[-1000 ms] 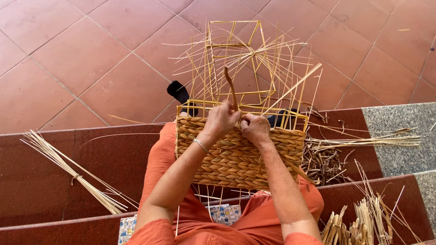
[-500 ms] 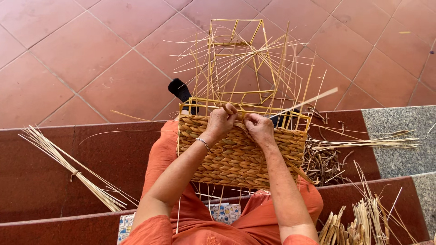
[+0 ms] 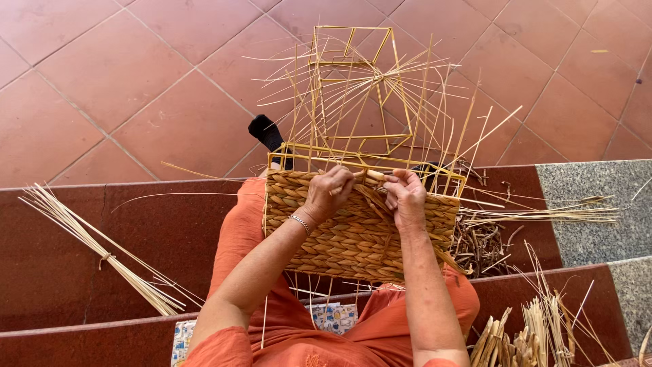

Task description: The person weaves a basket by hand, interlacing dried plant strips through a pre-formed frame. They repeatedly pull, tuck, and tighten the strips to build up the basket walls.

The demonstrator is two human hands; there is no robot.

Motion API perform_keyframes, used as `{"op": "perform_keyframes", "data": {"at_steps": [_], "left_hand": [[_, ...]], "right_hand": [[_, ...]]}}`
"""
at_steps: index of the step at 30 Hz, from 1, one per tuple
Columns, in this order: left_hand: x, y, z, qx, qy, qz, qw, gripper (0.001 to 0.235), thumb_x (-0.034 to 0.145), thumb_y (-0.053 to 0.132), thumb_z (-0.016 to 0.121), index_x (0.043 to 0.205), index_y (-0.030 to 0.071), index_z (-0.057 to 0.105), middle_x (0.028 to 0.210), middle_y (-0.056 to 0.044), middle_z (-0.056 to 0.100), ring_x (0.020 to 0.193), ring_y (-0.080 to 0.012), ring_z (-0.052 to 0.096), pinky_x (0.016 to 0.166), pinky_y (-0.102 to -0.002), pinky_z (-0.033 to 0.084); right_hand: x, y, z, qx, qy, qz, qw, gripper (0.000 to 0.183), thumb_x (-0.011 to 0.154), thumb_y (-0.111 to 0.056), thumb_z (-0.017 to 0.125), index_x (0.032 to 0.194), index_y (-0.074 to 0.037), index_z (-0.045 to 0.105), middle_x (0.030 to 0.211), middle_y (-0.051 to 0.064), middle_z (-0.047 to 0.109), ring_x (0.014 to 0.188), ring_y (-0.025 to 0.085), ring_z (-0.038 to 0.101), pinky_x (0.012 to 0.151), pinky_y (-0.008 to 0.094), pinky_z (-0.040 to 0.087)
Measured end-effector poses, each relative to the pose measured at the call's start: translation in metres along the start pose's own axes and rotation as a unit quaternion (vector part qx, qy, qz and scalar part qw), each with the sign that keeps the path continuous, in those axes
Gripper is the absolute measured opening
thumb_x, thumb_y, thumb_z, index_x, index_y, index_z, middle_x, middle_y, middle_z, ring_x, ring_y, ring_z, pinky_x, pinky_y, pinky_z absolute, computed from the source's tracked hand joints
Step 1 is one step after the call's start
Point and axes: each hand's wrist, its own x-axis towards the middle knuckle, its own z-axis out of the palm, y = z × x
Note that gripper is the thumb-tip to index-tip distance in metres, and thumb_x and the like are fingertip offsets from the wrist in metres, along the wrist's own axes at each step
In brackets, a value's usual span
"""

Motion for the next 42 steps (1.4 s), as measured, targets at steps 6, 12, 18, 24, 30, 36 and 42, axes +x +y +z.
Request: {"op": "perform_keyframes", "data": {"at_steps": [6,12,18,24,30,36,42], "left_hand": [[-0.004,0.003,-0.005,0.079,-0.030,0.077,0.993,0.027,0.084,0.004,0.072,0.109,0.007,0.063,0.101,-0.006,0.064,0.070,-0.0236,0.067,0.059,-0.034,0.055],[0.007,0.009,-0.006,0.100,-0.068,0.039,0.992,0.023,0.087,0.010,0.074,0.107,0.009,0.064,0.103,-0.006,0.065,0.073,-0.0226,0.069,0.058,-0.036,0.055],[0.017,-0.002,-0.008,-0.046,-0.025,0.020,0.998,0.017,0.100,0.022,0.071,0.114,0.012,0.071,0.097,-0.006,0.076,0.076,-0.0167,0.075,0.063,-0.030,0.061],[0.020,-0.002,-0.012,-0.120,-0.049,-0.135,0.982,0.011,0.097,0.022,0.070,0.101,0.013,0.073,0.085,-0.004,0.077,0.073,-0.0168,0.075,0.064,-0.033,0.060],[0.022,0.005,-0.002,0.047,-0.148,-0.084,0.984,0.013,0.091,0.024,0.074,0.099,0.014,0.075,0.079,-0.007,0.077,0.064,-0.0243,0.071,0.062,-0.040,0.057],[0.025,-0.011,-0.019,-0.111,-0.133,-0.078,0.982,0.026,0.093,0.023,0.071,0.110,0.009,0.057,0.092,-0.011,0.077,0.079,-0.0255,0.077,0.072,-0.039,0.062],[0.027,0.005,-0.009,0.026,-0.169,-0.137,0.976,0.036,0.093,0.025,0.072,0.115,0.009,0.049,0.081,-0.012,0.075,0.069,-0.0313,0.073,0.064,-0.044,0.056]], "right_hand": [[-0.008,-0.018,0.021,-0.352,-0.048,-0.041,0.934,0.032,0.092,-0.022,0.078,0.116,-0.003,0.070,0.086,0.005,0.074,0.072,0.009,0.070,0.062,0.021,0.056],[-0.009,-0.004,0.029,-0.457,0.051,-0.119,0.880,0.015,0.095,-0.025,0.077,0.098,-0.011,0.080,0.071,0.000,0.073,0.056,0.008,0.063,0.050,0.024,0.048],[-0.022,0.002,-0.006,-0.069,0.092,0.009,0.993,0.011,0.097,-0.013,0.067,0.099,-0.005,0.075,0.078,0.005,0.073,0.044,0.005,0.043,0.037,0.020,0.031],[-0.024,-0.001,-0.012,0.059,-0.007,0.053,0.997,0.011,0.098,-0.013,0.065,0.099,-0.002,0.069,0.086,0.005,0.074,0.050,0.005,0.051,0.042,0.018,0.039],[-0.011,-0.001,0.004,-0.260,-0.047,0.033,0.964,0.015,0.101,-0.016,0.073,0.097,-0.003,0.068,0.076,0.006,0.068,0.053,0.004,0.053,0.043,0.018,0.038],[-0.028,-0.017,-0.018,-0.060,0.056,0.031,0.996,0.013,0.097,-0.019,0.063,0.096,-0.008,0.070,0.073,0.005,0.072,0.047,0.006,0.057,0.036,0.020,0.034],[-0.042,-0.018,-0.020,-0.072,-0.019,0.106,0.992,0.021,0.102,-0.025,0.065,0.092,-0.007,0.067,0.064,0.006,0.067,0.041,0.004,0.042,0.036,0.020,0.032]]}}
